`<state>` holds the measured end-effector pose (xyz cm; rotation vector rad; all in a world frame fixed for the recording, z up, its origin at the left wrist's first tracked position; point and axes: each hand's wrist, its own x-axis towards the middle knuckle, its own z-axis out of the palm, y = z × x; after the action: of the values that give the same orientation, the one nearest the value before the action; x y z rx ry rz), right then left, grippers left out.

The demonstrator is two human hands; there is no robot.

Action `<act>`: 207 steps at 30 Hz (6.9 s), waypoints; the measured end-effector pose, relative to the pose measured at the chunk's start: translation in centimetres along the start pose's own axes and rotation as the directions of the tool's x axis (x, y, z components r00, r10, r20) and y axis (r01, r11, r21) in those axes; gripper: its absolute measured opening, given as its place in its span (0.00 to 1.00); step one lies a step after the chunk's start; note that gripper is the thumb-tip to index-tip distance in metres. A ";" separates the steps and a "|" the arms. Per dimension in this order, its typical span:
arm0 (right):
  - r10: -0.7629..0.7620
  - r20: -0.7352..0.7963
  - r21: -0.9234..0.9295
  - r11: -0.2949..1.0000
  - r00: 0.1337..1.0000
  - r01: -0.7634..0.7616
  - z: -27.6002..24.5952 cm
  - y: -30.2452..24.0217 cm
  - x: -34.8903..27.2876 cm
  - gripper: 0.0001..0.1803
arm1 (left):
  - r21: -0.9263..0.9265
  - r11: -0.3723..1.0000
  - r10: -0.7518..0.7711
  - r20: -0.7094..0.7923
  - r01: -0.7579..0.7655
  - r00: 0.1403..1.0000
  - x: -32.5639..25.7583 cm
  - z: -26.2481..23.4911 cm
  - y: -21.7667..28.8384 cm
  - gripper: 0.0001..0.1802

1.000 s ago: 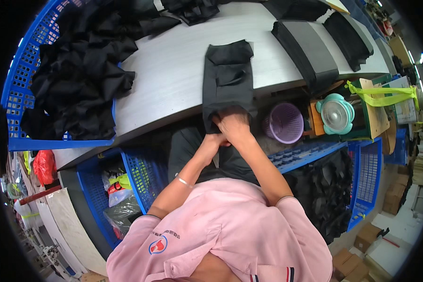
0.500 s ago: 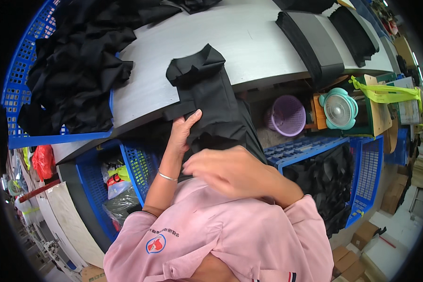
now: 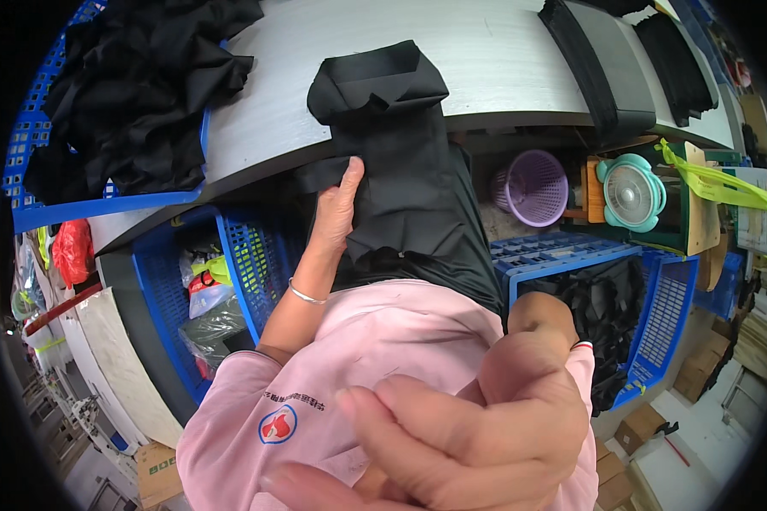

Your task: The person is inspecting and folding black fabric garment components at a manufacturing workstation.

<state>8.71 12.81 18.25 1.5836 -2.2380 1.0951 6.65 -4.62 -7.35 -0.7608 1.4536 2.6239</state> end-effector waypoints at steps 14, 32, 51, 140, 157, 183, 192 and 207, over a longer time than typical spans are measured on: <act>0.877 0.272 0.395 0.273 0.396 -0.877 8.9 17.5 -10.6 0.09 | -0.004 0.996 0.088 0.146 -0.088 0.985 -0.6 -2.0 -1.3 0.21; 0.771 0.440 0.881 -0.269 0.461 -0.390 12.1 15.5 -12.3 0.15 | -0.347 0.798 -0.343 0.412 0.493 0.844 2.1 -3.7 -2.8 0.24; 0.916 0.155 0.829 0.083 0.371 -0.553 13.7 17.8 -11.2 0.17 | -0.163 0.974 -0.115 0.244 0.158 0.963 1.1 -0.6 0.1 0.20; 0.859 0.429 0.881 -0.330 0.279 -0.338 17.8 15.3 -22.1 0.09 | 0.391 0.886 0.194 0.175 -0.249 0.965 8.4 1.1 8.1 0.09; 0.982 0.087 0.936 -0.023 0.168 -0.352 16.0 18.6 -18.7 0.18 | 0.569 0.775 0.205 0.185 -0.275 0.961 13.3 0.1 9.5 0.09; 0.330 -0.364 -0.254 0.865 0.871 -0.433 11.5 22.3 -11.0 0.15 | 0.302 -0.441 -0.118 0.914 -0.845 0.388 15.8 5.5 6.4 0.34; 0.172 -0.167 -0.542 0.807 0.971 -0.236 12.0 25.3 -8.5 0.08 | 0.299 -0.355 -0.143 0.919 -0.886 0.368 17.6 6.4 7.1 0.32; 0.543 -0.778 0.015 0.518 0.315 -0.855 7.6 27.0 -13.2 0.12 | 0.309 -0.455 -0.081 0.919 -0.835 0.385 17.7 6.6 6.7 0.41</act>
<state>-7.54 21.74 -6.56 -0.2037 -2.3029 1.0032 -13.32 -6.42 -6.94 1.2905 2.9541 0.3275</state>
